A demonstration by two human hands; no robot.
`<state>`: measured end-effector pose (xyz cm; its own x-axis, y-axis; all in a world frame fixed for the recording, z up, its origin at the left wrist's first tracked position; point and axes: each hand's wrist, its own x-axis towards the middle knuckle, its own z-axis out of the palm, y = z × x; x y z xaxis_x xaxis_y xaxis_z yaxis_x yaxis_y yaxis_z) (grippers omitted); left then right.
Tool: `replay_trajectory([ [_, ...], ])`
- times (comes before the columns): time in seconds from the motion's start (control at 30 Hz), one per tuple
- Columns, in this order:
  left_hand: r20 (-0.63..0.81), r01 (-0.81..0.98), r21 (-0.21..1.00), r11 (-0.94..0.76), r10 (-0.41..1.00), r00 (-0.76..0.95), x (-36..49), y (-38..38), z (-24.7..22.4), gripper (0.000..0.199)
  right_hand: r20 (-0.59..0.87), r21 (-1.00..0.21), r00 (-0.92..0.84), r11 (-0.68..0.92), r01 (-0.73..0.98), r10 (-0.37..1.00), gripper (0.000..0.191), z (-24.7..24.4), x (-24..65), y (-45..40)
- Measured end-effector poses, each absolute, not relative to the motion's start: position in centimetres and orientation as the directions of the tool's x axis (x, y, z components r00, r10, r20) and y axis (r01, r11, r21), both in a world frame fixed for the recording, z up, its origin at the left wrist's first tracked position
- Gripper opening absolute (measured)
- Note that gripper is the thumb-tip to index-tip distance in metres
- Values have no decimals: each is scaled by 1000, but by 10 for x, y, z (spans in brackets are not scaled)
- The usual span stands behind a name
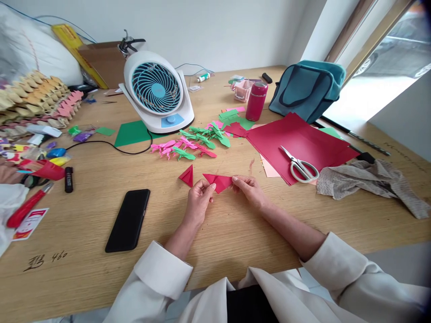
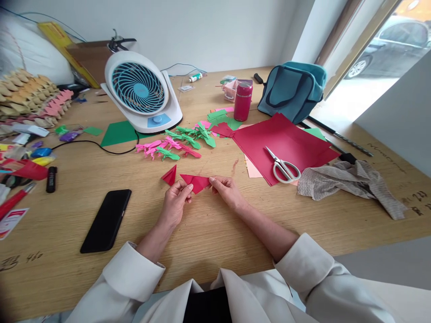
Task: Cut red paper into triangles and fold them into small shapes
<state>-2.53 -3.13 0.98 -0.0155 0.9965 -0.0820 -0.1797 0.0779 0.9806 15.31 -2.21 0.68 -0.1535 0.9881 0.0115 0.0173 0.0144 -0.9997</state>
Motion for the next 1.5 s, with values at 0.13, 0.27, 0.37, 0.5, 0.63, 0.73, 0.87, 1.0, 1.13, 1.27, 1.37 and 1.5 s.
replay_trajectory([
  [0.13, -70, -201, 978, 64, 997, -23, -27, -30, 9, 31, 4, -1000, -151, 7, 14, 988, 45, 11, 152, -23],
  [0.27, -36, -218, 976, 23, 998, -58, -31, -29, 10, 29, 20, -993, -264, 49, 104, 964, 46, 17, 153, -26],
  [0.37, -30, -202, 979, 14, 997, -78, -33, -27, 11, 26, 47, -981, -361, 112, 159, 931, 47, 17, 153, -28],
  [0.5, -10, -212, 977, -15, 993, -116, -36, -23, 9, 28, 75, -960, -453, 188, 210, 888, 48, 12, 153, -29],
  [0.63, 7, -228, 973, -40, 990, -142, -38, -21, 6, 31, 92, -944, -503, 235, 230, 859, 49, 9, 152, -29],
  [0.73, 21, -218, 974, -57, 987, -162, -39, -20, 6, 31, 116, -930, -518, 276, 243, 848, 50, 9, 152, -29],
  [0.87, 17, -230, 971, -57, 985, -171, -38, -21, 9, 30, 133, -915, -543, 313, 255, 829, 52, 9, 151, -30],
  [1.0, 4, -243, 969, -48, 984, -179, -39, -21, 11, 28, 142, -894, -569, 351, 277, 810, 52, 12, 151, -32],
  [1.13, -6, -244, 969, -42, 981, -196, -39, -23, 13, 29, 142, -881, -581, 370, 295, 801, 53, 13, 151, -32],
  [1.27, -39, -277, 961, -21, 977, -212, -39, -24, 14, 30, 149, -887, -591, 371, 276, 793, 53, 13, 152, -32],
  [1.37, -91, -331, 943, 22, 977, -193, -38, -24, 14, 31, 142, -902, -583, 348, 257, 800, 53, 12, 152, -32],
  [1.5, -105, -412, 910, 42, 986, -132, -37, -23, 11, 37, 146, -912, -521, 318, 258, 841, 56, 11, 151, -31],
])
